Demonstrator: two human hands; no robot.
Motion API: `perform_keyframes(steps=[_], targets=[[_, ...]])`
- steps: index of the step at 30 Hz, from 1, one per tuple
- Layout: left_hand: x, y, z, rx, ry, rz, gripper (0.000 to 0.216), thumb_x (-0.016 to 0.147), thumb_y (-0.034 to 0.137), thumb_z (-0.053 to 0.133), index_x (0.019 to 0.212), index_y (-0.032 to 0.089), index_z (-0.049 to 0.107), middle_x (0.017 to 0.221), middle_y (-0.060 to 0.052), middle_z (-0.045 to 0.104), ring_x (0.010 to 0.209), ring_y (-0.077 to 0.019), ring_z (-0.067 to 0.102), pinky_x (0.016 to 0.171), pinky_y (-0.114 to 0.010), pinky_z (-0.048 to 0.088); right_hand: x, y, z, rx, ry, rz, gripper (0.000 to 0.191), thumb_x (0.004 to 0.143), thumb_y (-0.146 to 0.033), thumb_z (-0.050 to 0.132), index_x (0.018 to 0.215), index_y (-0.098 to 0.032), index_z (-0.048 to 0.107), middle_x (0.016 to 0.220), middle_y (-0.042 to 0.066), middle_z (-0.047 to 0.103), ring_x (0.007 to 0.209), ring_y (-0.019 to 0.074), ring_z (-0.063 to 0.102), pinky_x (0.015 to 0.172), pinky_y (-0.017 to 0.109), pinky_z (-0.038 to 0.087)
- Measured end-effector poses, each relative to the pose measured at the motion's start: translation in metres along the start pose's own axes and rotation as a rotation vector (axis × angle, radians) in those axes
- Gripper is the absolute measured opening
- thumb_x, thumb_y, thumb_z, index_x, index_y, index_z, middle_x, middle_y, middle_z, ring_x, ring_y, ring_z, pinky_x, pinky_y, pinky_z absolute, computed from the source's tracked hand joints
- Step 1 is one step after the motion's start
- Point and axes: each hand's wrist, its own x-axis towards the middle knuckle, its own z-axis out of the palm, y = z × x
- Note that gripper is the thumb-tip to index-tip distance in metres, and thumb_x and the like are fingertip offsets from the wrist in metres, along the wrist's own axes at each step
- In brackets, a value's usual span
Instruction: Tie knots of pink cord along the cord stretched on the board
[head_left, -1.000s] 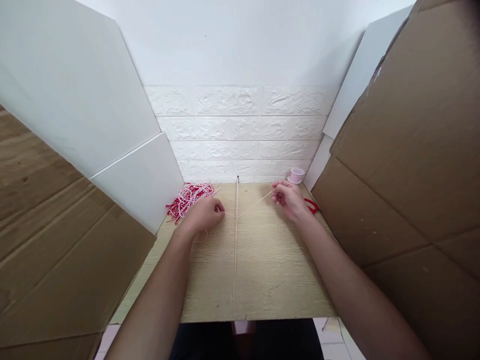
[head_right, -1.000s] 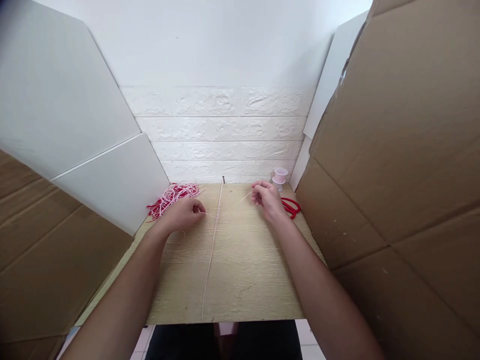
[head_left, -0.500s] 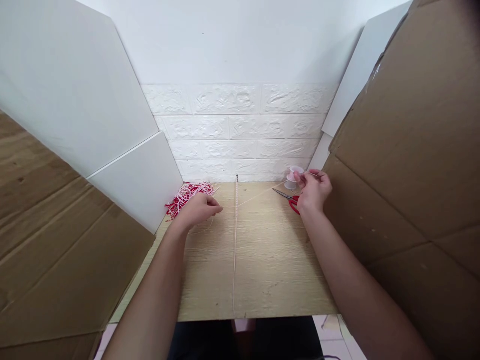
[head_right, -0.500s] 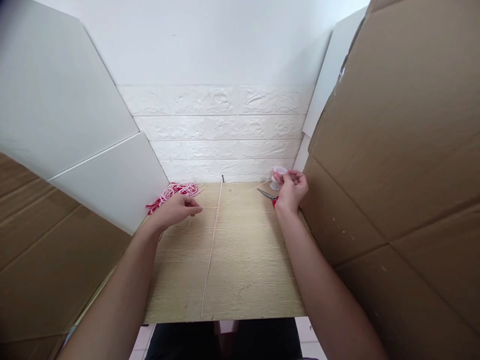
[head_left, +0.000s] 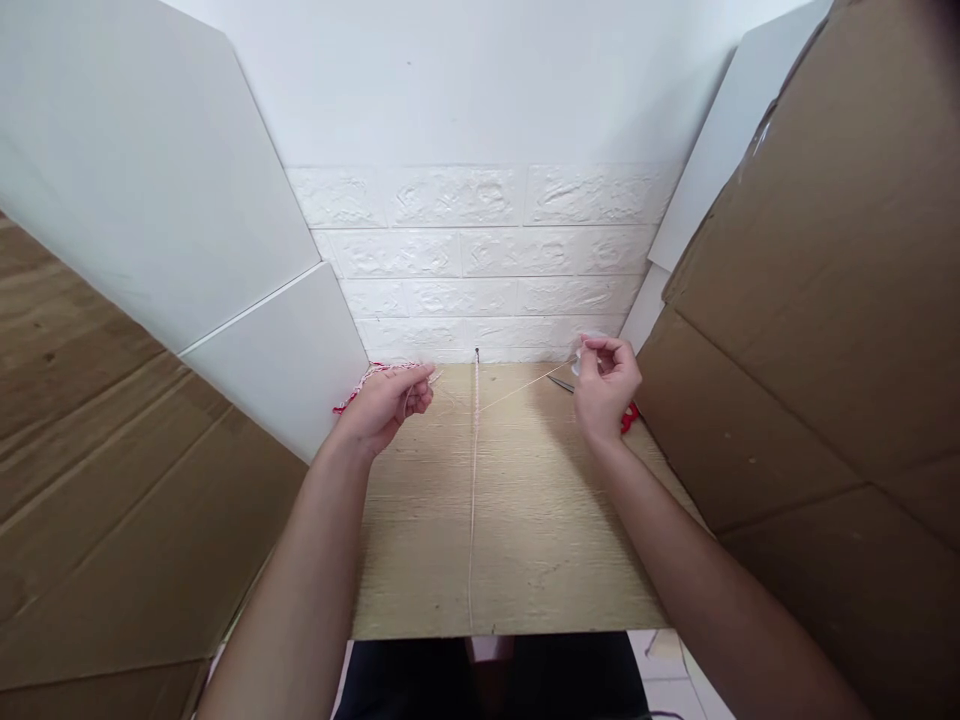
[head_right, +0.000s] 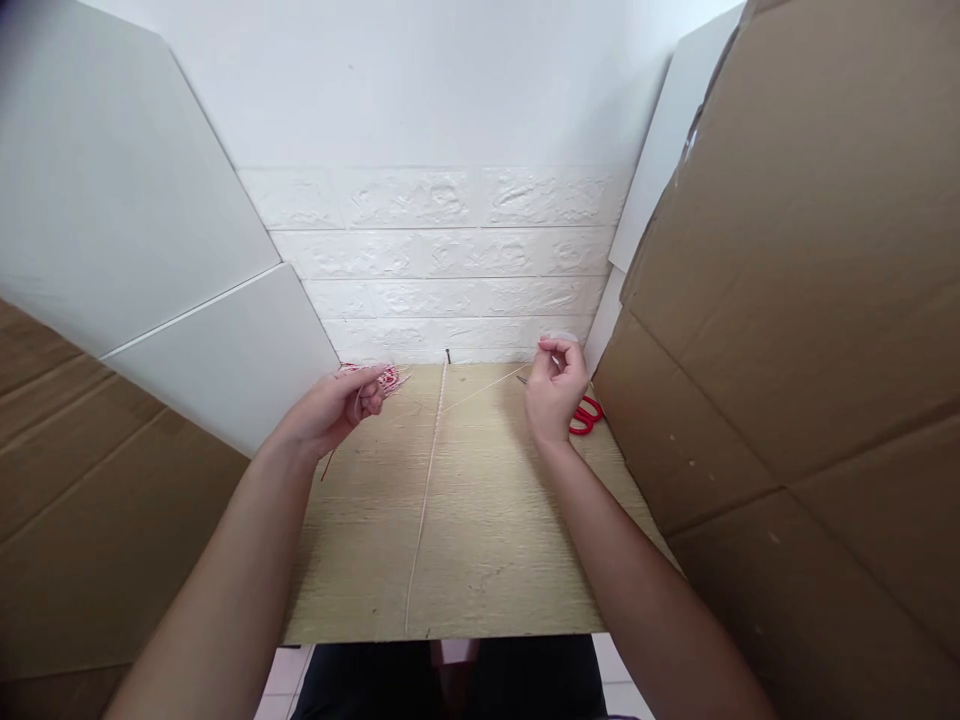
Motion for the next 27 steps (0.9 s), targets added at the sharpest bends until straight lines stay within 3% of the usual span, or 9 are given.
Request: perform_keyframes(steps=[6, 9, 11, 14, 18, 22, 27], targets=[[-0.014, 0.016, -0.001, -0.407, -0.080, 0.045, 0.019, 0.085, 0.030, 0.063, 0.076, 0.013, 0.059, 0.056, 0.002, 0.050, 0.049, -0.0049, 0.045, 0.053, -0.018, 0.043, -0.002, 0.001, 0.001, -0.002, -0.002, -0.014, 0.005, 0.086, -0.022, 0.055, 0.088, -0.018, 0.058, 0.093, 0.005, 0.063, 0.100, 0.0163, 0.066, 0.094, 0.032, 0.051], [-0.018, 0.019, 0.002, -0.493, -0.094, 0.036, 0.016, 0.089, 0.025, 0.055, 0.084, 0.012, 0.063, 0.059, 0.000, 0.054, 0.048, -0.0052, 0.048, 0.047, -0.016, 0.042, -0.007, -0.007, 0.004, 0.049, -0.048, -0.006, 0.005, 0.086, -0.022, 0.058, 0.088, -0.018, 0.058, 0.094, 0.005, 0.064, 0.100, 0.0166, 0.066, 0.095, 0.033, 0.051], [-0.019, 0.019, 0.008, -0.537, -0.088, 0.008, 0.018, 0.091, 0.022, 0.051, 0.089, 0.011, 0.065, 0.069, -0.004, 0.062, 0.057, -0.0071, 0.058, 0.053, -0.015, 0.049, -0.013, -0.013, 0.008, 0.139, -0.110, 0.053, 0.008, 0.084, -0.024, 0.063, 0.087, -0.018, 0.059, 0.092, 0.005, 0.064, 0.094, 0.0164, 0.067, 0.093, 0.034, 0.053], [-0.020, 0.018, 0.021, -0.628, -0.123, -0.016, 0.021, 0.092, 0.016, 0.047, 0.098, 0.010, 0.066, 0.095, -0.010, 0.069, 0.086, -0.0131, 0.070, 0.071, -0.017, 0.058, -0.027, -0.025, 0.015, 0.312, -0.285, 0.255, 0.017, 0.081, -0.028, 0.070, 0.088, -0.018, 0.058, 0.085, 0.003, 0.066, 0.087, 0.0172, 0.070, 0.088, 0.036, 0.056], [-0.021, 0.017, 0.039, -0.746, -0.124, 0.010, 0.025, 0.096, 0.015, 0.043, 0.108, 0.011, 0.064, 0.119, -0.012, 0.066, 0.120, -0.0199, 0.062, 0.095, -0.025, 0.057, -0.048, -0.043, 0.023, 0.467, -0.579, 0.521, 0.026, 0.075, -0.032, 0.077, 0.087, -0.018, 0.060, 0.083, 0.002, 0.068, 0.090, 0.0193, 0.071, 0.092, 0.038, 0.054], [-0.023, 0.019, 0.053, -0.836, -0.101, 0.071, 0.028, 0.099, 0.016, 0.038, 0.119, 0.013, 0.058, 0.128, -0.012, 0.061, 0.129, -0.0219, 0.054, 0.102, -0.031, 0.054, -0.064, -0.052, 0.025, 0.633, -0.833, 0.727, 0.029, 0.070, -0.031, 0.082, 0.086, -0.019, 0.061, 0.083, 0.000, 0.067, 0.096, 0.0212, 0.071, 0.096, 0.041, 0.051], [-0.021, 0.015, 0.060, -0.859, -0.081, 0.105, 0.028, 0.101, 0.016, 0.037, 0.122, 0.013, 0.054, 0.133, -0.013, 0.058, 0.131, -0.0208, 0.053, 0.107, -0.031, 0.050, -0.076, -0.049, 0.026, 0.763, -1.012, 0.848, 0.025, 0.069, -0.028, 0.083, 0.084, -0.018, 0.065, 0.084, 0.000, 0.068, 0.091, 0.0192, 0.070, 0.098, 0.043, 0.049]])
